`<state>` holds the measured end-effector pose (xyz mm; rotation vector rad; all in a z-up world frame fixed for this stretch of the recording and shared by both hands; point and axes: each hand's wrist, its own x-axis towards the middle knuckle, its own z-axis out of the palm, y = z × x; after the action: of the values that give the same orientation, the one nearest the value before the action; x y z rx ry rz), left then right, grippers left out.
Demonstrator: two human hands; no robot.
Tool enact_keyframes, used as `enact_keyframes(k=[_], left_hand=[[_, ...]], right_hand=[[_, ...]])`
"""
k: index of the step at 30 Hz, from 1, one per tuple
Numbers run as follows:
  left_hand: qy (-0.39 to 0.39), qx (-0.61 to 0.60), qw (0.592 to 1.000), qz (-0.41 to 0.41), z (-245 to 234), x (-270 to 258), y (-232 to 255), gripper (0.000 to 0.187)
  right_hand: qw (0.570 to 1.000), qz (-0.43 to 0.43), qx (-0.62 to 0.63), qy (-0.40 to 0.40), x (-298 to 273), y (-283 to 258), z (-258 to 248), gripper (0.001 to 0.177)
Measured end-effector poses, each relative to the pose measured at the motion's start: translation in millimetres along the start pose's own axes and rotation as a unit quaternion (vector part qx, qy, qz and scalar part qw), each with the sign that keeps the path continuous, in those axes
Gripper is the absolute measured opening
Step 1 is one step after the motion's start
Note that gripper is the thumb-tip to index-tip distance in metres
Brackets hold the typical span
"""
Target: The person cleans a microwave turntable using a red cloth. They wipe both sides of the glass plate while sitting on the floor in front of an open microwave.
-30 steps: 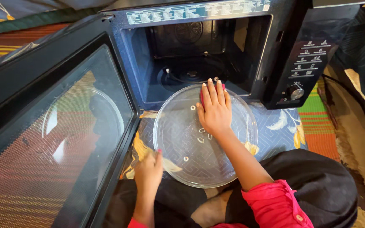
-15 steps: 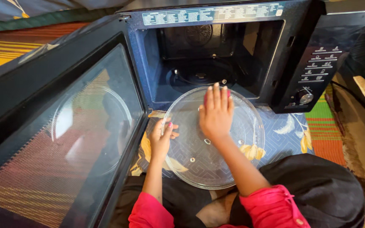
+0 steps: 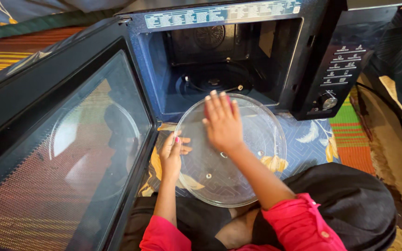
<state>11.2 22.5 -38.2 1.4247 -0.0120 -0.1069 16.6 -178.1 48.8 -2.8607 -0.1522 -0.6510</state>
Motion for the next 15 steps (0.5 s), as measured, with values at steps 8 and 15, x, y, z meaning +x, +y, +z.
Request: enact_keyframes(k=[8,15], left_hand=[[0.013,0.006,1.0,0.012,3.5,-3.2,4.4,0.041],[0.019,0.008,1.0,0.02,3.0,-3.0,2.0,0.041]], right_hand=[[0.999,0.041,-0.032,-0.004,-33.0,70.7,-36.9,0.065],[0.993,0.104,-0.052,-0.001,-97.6,78.1,-52.6,0.068]])
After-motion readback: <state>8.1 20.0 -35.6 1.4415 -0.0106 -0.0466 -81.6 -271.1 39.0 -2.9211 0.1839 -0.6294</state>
